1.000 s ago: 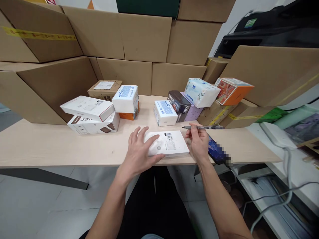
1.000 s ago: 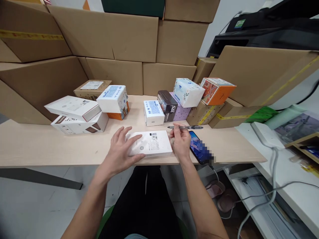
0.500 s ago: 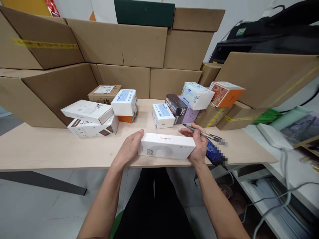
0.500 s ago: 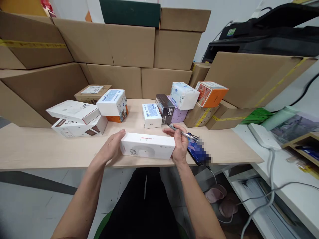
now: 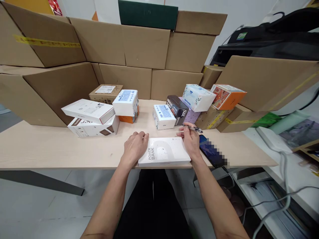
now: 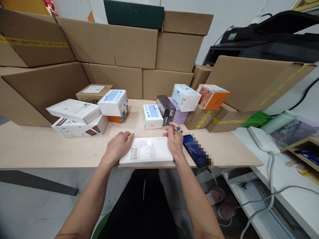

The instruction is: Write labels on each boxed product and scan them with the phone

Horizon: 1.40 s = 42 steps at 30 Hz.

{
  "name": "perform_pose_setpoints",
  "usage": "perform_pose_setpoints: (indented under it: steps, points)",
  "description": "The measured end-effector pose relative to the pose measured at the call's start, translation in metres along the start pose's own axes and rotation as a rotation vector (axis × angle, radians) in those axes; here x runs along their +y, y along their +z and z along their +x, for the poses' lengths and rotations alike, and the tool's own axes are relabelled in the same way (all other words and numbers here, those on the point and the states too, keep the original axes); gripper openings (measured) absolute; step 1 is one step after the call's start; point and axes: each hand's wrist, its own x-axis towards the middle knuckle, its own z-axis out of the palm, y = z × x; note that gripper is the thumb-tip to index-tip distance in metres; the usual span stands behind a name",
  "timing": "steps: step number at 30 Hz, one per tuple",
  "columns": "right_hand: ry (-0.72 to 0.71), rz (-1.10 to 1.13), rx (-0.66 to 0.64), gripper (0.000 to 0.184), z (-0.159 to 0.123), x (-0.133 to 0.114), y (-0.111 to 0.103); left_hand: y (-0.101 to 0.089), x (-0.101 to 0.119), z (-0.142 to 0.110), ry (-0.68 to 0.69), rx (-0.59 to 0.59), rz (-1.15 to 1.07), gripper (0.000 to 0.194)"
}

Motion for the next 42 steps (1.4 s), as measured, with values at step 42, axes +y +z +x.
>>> perform_pose_setpoints:
  steps: [42]
  points:
    - [-0.038, -0.077, -0.592, 0.039, -0.014, -0.048, 0.014, 0.012, -0.005, -0.022, 0.184, -0.085, -0.639, 0.024]
